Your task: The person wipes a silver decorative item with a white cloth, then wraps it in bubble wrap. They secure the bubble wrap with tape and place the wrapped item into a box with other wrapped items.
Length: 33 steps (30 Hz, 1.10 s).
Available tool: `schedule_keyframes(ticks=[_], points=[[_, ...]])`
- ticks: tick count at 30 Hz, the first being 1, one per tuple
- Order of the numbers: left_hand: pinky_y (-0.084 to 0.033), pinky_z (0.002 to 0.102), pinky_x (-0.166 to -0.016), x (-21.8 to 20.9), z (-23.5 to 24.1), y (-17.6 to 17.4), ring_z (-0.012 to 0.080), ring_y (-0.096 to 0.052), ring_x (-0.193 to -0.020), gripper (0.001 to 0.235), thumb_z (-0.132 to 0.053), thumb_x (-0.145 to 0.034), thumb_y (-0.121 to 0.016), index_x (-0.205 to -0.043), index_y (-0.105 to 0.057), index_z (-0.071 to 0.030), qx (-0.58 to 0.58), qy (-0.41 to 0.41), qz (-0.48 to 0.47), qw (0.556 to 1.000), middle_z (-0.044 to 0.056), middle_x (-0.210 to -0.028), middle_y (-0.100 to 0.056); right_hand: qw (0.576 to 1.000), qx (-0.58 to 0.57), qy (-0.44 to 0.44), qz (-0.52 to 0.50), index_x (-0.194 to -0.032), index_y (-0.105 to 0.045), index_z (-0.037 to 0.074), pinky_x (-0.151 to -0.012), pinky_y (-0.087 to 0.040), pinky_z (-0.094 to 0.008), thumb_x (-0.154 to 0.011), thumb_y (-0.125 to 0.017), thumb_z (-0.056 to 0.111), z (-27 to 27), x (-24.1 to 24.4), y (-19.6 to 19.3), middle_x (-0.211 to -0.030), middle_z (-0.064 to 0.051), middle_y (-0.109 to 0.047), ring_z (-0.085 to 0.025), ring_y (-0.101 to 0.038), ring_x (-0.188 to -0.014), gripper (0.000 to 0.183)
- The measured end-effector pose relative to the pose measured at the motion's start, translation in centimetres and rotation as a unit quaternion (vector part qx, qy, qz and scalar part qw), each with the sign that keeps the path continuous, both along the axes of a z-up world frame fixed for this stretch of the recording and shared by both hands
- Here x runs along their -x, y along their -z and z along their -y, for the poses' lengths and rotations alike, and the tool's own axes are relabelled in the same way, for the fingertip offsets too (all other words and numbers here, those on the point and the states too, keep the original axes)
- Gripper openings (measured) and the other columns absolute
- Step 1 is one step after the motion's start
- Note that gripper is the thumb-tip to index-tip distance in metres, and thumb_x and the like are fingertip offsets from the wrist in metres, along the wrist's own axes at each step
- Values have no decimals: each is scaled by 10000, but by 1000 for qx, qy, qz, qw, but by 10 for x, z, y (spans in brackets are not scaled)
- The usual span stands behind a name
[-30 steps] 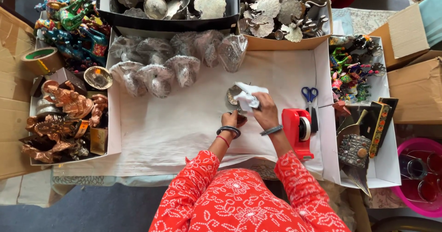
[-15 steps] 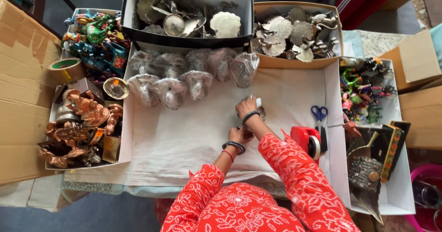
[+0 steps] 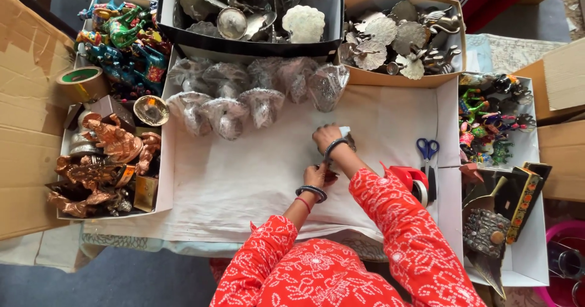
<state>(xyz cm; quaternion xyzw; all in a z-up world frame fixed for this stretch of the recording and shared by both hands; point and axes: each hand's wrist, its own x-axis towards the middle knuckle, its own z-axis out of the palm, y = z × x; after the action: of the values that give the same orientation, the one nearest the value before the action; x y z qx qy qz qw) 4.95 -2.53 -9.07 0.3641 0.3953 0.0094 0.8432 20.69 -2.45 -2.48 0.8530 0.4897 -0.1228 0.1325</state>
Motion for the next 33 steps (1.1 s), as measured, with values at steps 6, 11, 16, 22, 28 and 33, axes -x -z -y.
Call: schedule_keyframes(ticks=[6,11,16,22,28,33], points=[[-641,376,-584,0,-2,-8,274,-745,-650,535,-402,-997,-639,-846,-660,111,-24,42,-14,999,191,-775,-727,842,-492,164,-152,-1057,-694,40,-820,-578,-403,-802,-725,-37,44,-50,-27,-1030,-157,-709,-325,-709,-943,268],[-659,380,-598,3,-4,-15,255,-752,-659,536,-431,-982,-650,-857,-675,90,-55,38,-12,998,176,-791,-744,722,-594,350,-58,-1085,-705,60,-831,-585,-410,-863,-737,48,106,-67,-18,-1024,-138,-746,-322,-742,-940,224],[-645,368,-590,4,-3,-16,254,-757,-633,566,-448,-980,-636,-841,-703,96,-86,51,2,995,170,-748,-754,815,-478,323,-46,-1219,-674,61,-978,-516,-497,-866,-736,160,131,-12,77,-1231,-192,-651,-400,-623,-1137,372],[-639,362,-603,3,2,-5,245,-756,-627,559,-444,-984,-646,-833,-684,94,-98,30,20,995,173,-748,-750,897,-395,188,66,-1176,-709,105,-1000,-443,-530,-784,-760,206,119,73,18,-1393,-109,-573,-365,-500,-1293,408],[-619,348,-560,3,-2,-4,241,-744,-585,583,-439,-1004,-613,-809,-712,102,-149,79,13,986,168,-713,-750,919,-352,176,-13,-1157,-728,129,-1002,-469,-464,-779,-733,147,134,44,31,-1439,-60,-590,-296,-507,-1294,379],[-618,350,-519,3,-6,-9,246,-736,-586,563,-448,-998,-624,-844,-692,89,-124,81,-9,989,166,-728,-740,917,-317,214,116,-1096,-759,170,-969,-478,-458,-810,-735,72,118,26,47,-1396,-21,-615,-280,-513,-1329,303]])
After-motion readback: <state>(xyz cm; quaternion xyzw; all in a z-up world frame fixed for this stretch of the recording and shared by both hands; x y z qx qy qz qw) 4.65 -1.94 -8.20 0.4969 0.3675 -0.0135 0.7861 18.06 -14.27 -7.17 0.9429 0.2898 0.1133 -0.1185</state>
